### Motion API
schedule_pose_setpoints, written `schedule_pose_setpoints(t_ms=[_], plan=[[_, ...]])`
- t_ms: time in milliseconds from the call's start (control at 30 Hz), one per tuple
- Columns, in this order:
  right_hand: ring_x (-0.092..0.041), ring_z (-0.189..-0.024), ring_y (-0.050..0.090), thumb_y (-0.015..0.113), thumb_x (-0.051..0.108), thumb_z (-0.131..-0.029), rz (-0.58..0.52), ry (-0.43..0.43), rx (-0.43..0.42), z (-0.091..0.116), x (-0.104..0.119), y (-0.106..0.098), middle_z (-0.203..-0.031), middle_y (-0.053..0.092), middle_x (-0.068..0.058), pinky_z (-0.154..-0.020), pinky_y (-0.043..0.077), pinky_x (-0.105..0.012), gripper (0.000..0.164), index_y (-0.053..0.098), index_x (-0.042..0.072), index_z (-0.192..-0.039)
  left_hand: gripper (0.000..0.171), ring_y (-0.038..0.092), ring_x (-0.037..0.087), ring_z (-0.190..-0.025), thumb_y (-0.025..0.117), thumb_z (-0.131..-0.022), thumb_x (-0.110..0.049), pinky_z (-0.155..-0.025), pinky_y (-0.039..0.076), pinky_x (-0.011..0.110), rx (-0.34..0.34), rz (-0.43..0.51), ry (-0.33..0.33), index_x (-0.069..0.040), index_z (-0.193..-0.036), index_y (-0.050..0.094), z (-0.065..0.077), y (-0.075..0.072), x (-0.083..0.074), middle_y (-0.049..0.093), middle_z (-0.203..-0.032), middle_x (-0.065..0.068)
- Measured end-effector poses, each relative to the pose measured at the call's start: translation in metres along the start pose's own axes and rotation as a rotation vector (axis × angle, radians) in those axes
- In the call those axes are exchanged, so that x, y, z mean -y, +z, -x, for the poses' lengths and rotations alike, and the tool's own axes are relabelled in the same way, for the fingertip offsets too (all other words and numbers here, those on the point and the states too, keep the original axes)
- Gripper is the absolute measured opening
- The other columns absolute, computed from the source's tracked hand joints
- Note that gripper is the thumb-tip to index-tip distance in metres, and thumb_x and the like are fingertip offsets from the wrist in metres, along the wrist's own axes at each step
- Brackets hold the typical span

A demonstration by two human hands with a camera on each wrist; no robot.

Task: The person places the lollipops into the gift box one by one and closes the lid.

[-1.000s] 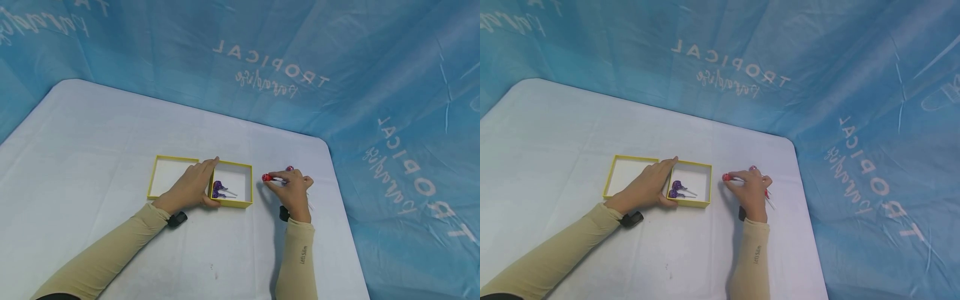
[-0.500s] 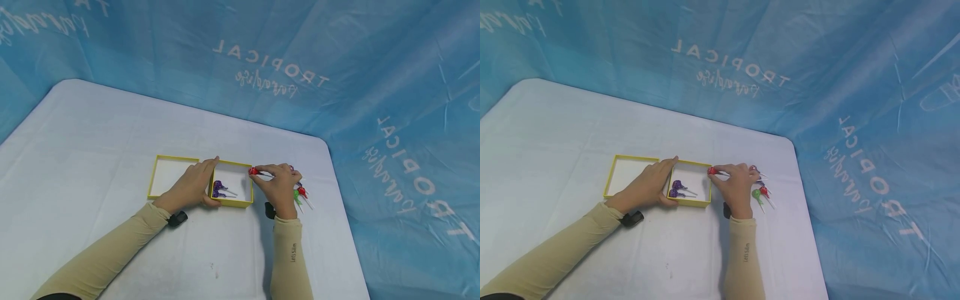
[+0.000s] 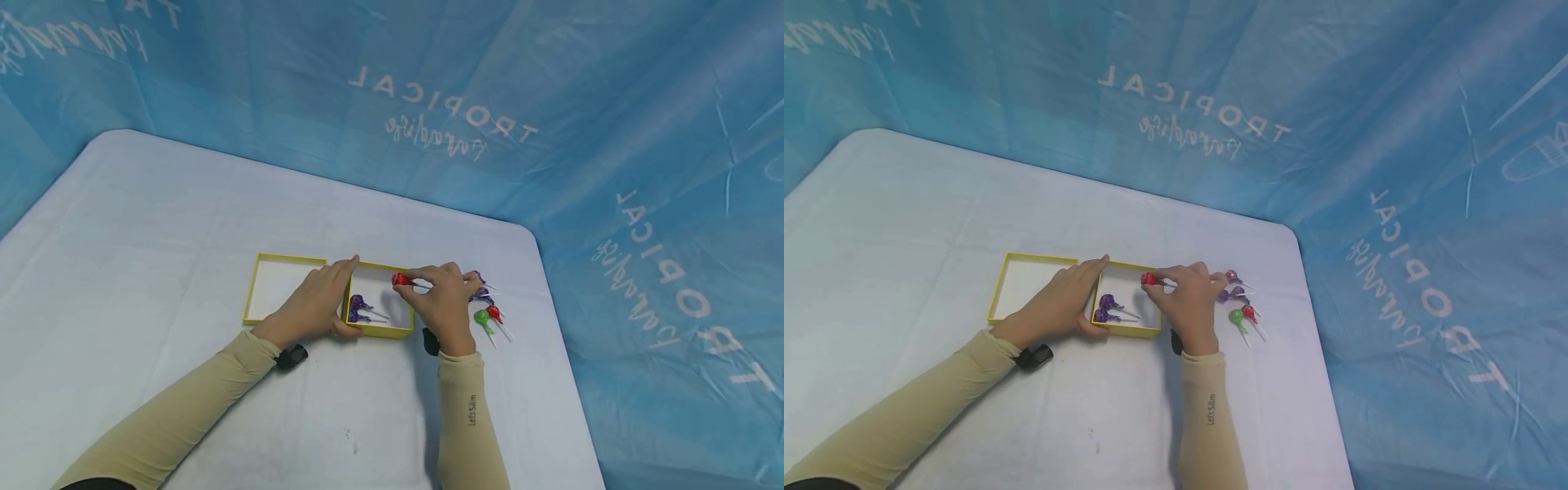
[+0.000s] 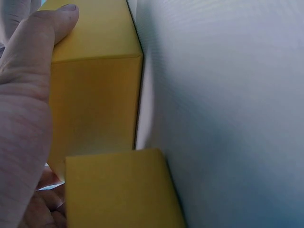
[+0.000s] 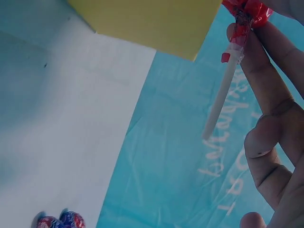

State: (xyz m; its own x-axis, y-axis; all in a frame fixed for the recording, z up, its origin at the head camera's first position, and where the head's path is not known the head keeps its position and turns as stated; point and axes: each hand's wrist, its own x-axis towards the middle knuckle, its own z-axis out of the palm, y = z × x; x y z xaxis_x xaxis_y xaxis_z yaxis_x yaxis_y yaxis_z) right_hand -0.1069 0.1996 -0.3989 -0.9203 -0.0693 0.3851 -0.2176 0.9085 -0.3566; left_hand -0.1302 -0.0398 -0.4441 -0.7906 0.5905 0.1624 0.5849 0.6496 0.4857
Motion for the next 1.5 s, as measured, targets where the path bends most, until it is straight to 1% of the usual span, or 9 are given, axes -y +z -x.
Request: schedule_pose_setpoints(t_ms=[133, 400, 667, 800, 967, 1100, 1267, 1500], plan=[[-0.017, -0.087, 0.052, 0.088, 0.037, -0.078, -0.007, -0.028, 0.002, 0.0, 0.006, 0.002, -0.092, 0.078, 0.003, -0.096, 0.016, -0.065, 0.027, 0.083, 0.021, -0.098, 0.133, 0.046, 0.036, -0.136, 0.089, -0.062, -0.063, -0.103, 0.044, 0.054, 0.0, -0.009, 0.008, 0.003, -0.157, 0.023, 0.0, 0.002, 0.001, 0.045, -0.15, 0.022], [-0.018, -0.088, 0.052, 0.086, 0.042, -0.078, 0.066, -0.034, 0.052, -0.003, 0.018, 0.006, -0.093, 0.078, 0.001, -0.096, 0.019, -0.064, 0.031, 0.083, 0.022, -0.102, 0.134, 0.048, 0.037, -0.134, 0.088, -0.061, -0.064, -0.102, 0.046, 0.054, -0.017, -0.024, 0.018, 0.003, -0.157, 0.023, -0.001, 0.002, 0.002, 0.047, -0.149, 0.023], [-0.017, -0.086, 0.051, 0.087, 0.039, -0.078, 0.085, -0.06, 0.078, -0.006, 0.021, 0.008, -0.09, 0.078, 0.004, -0.093, 0.021, -0.062, 0.027, 0.083, 0.024, -0.1, 0.133, 0.049, 0.036, -0.133, 0.089, -0.061, -0.064, -0.1, 0.047, 0.054, -0.022, -0.028, 0.021, 0.003, -0.156, 0.024, 0.0, -0.001, 0.0, 0.047, -0.148, 0.022], [-0.016, -0.085, 0.049, 0.087, 0.038, -0.078, 0.103, -0.117, 0.123, -0.011, 0.021, 0.011, -0.088, 0.078, 0.008, -0.095, 0.02, -0.063, 0.023, 0.083, 0.026, -0.097, 0.133, 0.048, 0.036, -0.134, 0.089, -0.061, -0.062, -0.101, 0.046, 0.055, -0.016, -0.019, 0.018, 0.003, -0.156, 0.024, 0.0, -0.002, 0.0, 0.046, -0.149, 0.023], [-0.014, -0.082, 0.046, 0.085, 0.042, -0.079, 0.208, -0.242, 0.197, -0.019, 0.022, 0.015, -0.084, 0.076, 0.014, -0.093, 0.022, -0.059, 0.017, 0.082, 0.029, -0.091, 0.132, 0.048, 0.036, -0.135, 0.089, -0.062, -0.062, -0.102, 0.045, 0.055, -0.006, -0.004, 0.011, 0.003, -0.157, 0.024, 0.0, -0.001, -0.001, 0.045, -0.15, 0.022], [-0.013, -0.08, 0.045, 0.084, 0.044, -0.079, 0.254, -0.311, 0.235, -0.024, 0.025, 0.018, -0.081, 0.075, 0.014, -0.091, 0.024, -0.057, 0.016, 0.082, 0.03, -0.086, 0.131, 0.048, 0.035, -0.135, 0.089, -0.063, -0.062, -0.102, 0.045, 0.055, -0.009, -0.008, 0.012, 0.003, -0.157, 0.024, 0.0, 0.0, 0.0, 0.045, -0.15, 0.021], [-0.013, -0.079, 0.044, 0.083, 0.046, -0.08, 0.273, -0.35, 0.258, -0.027, 0.028, 0.023, -0.079, 0.074, 0.015, -0.09, 0.026, -0.057, 0.018, 0.082, 0.03, -0.087, 0.13, 0.048, 0.034, -0.134, 0.088, -0.063, -0.063, -0.099, 0.047, 0.054, -0.015, -0.013, 0.014, 0.003, -0.156, 0.025, 0.001, 0.0, 0.0, 0.046, -0.15, 0.021], [-0.013, -0.079, 0.046, 0.082, 0.045, -0.081, 0.276, -0.35, 0.276, -0.026, 0.028, 0.032, -0.078, 0.073, 0.017, -0.091, 0.027, -0.055, 0.017, 0.082, 0.029, -0.087, 0.13, 0.049, 0.033, -0.133, 0.087, -0.063, -0.064, -0.095, 0.048, 0.05, -0.028, -0.031, 0.028, 0.003, -0.156, 0.026, 0.001, 0.002, 0.002, 0.047, -0.149, 0.02]])
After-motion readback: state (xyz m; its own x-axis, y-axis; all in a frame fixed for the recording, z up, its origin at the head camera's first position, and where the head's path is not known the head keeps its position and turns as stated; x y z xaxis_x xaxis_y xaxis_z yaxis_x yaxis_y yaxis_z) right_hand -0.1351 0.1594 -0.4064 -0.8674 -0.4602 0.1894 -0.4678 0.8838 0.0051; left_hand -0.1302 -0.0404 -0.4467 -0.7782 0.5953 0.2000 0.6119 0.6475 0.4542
